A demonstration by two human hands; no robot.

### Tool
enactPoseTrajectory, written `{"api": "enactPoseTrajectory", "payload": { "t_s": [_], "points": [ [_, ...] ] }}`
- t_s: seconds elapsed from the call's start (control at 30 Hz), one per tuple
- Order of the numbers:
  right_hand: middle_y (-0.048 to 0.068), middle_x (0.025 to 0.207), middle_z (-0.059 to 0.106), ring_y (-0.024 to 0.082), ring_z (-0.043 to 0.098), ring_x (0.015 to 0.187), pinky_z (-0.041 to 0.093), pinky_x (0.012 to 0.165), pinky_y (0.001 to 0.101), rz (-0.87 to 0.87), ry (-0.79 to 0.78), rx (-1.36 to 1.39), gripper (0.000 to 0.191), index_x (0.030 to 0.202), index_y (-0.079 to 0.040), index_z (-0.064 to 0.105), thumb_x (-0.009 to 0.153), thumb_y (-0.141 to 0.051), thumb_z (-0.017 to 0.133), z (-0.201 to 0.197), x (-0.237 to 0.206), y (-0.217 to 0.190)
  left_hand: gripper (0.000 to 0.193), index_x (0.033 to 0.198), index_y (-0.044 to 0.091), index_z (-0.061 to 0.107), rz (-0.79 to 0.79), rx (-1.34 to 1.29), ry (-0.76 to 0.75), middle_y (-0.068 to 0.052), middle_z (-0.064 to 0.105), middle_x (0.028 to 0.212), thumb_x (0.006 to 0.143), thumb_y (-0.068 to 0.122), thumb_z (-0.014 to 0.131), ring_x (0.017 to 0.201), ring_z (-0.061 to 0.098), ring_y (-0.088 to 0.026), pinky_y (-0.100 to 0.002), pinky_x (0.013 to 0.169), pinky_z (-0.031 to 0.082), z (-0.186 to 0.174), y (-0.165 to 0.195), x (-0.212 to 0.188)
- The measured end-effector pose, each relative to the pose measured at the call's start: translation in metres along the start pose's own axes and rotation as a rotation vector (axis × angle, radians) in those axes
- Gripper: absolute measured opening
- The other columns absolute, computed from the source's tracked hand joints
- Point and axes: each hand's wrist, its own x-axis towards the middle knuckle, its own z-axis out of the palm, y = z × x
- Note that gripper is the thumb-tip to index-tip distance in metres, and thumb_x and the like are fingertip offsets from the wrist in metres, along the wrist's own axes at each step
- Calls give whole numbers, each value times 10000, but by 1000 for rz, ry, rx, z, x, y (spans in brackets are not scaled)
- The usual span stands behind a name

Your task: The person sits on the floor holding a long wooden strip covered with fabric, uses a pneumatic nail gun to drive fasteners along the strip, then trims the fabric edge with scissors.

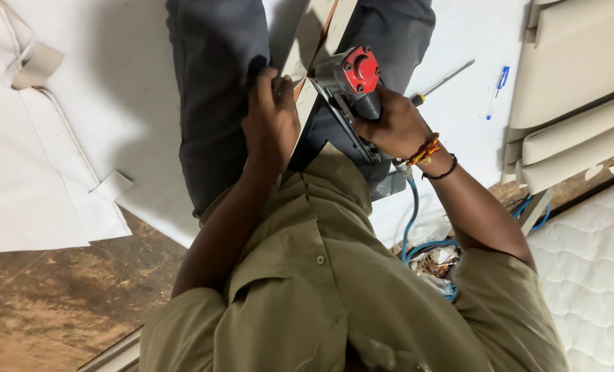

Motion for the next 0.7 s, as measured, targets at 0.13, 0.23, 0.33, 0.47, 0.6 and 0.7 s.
{"api": "enactPoseTrajectory", "payload": {
  "t_s": [0.13, 0.23, 0.33, 0.47, 0.6, 0.7],
  "points": [
    [159, 1022, 735, 253, 718, 916, 538, 822, 351, 15, -37, 49, 532, 1320, -21, 595, 830, -153, 754, -1, 5, 0, 242, 1181, 44, 686, 193, 55, -47, -73, 574, 1190, 941, 27, 679, 1099, 596, -312, -432, 801, 581, -6, -3, 5],
    [147, 961, 741, 256, 715, 855, 540, 797, 352, 132, -37, 28, 493, 1288, -33, 625, 826, -155, 747, -1, 6, 0, 289, 1237, -9, 671, 292, 84, -42, -82, 565, 1184, 949, -3, 669, 1048, 577, -313, -403, 760, 580, -2, -9, 3],
    [150, 973, 746, 260, 718, 864, 549, 786, 360, 76, -9, 33, 471, 1270, -22, 637, 836, -157, 760, -3, 5, -1, 269, 1235, -35, 665, 295, 99, -97, -93, 567, 1163, 971, 21, 663, 1029, 565, -314, -399, 723, 572, 3, -10, -2],
    [182, 964, 741, 274, 739, 864, 559, 768, 383, -85, 8, -50, 470, 1261, -24, 650, 822, -135, 774, -7, 5, -7, 196, 1222, -23, 647, 17, -123, -166, -112, 550, 1151, 1081, 113, 638, 1010, 582, -315, -421, 776, 575, 5, -8, -5],
    [193, 965, 736, 327, 729, 837, 556, 729, 401, -161, -59, -111, 523, 1292, -60, 660, 785, -114, 780, -3, 15, -16, 210, 1208, -45, 662, 212, 30, -137, -127, 535, 1181, 1041, 81, 641, 1047, 551, -351, -438, 759, 562, 1, -10, -5],
    [185, 991, 737, 352, 724, 850, 558, 728, 406, -234, -89, -135, 542, 1287, -71, 655, 764, -115, 789, 2, 19, -21, 189, 1130, -39, 688, 224, 21, -135, -127, 530, 1225, 970, 61, 675, 1086, 548, -350, -427, 781, 566, 0, -13, -6]
  ]
}}
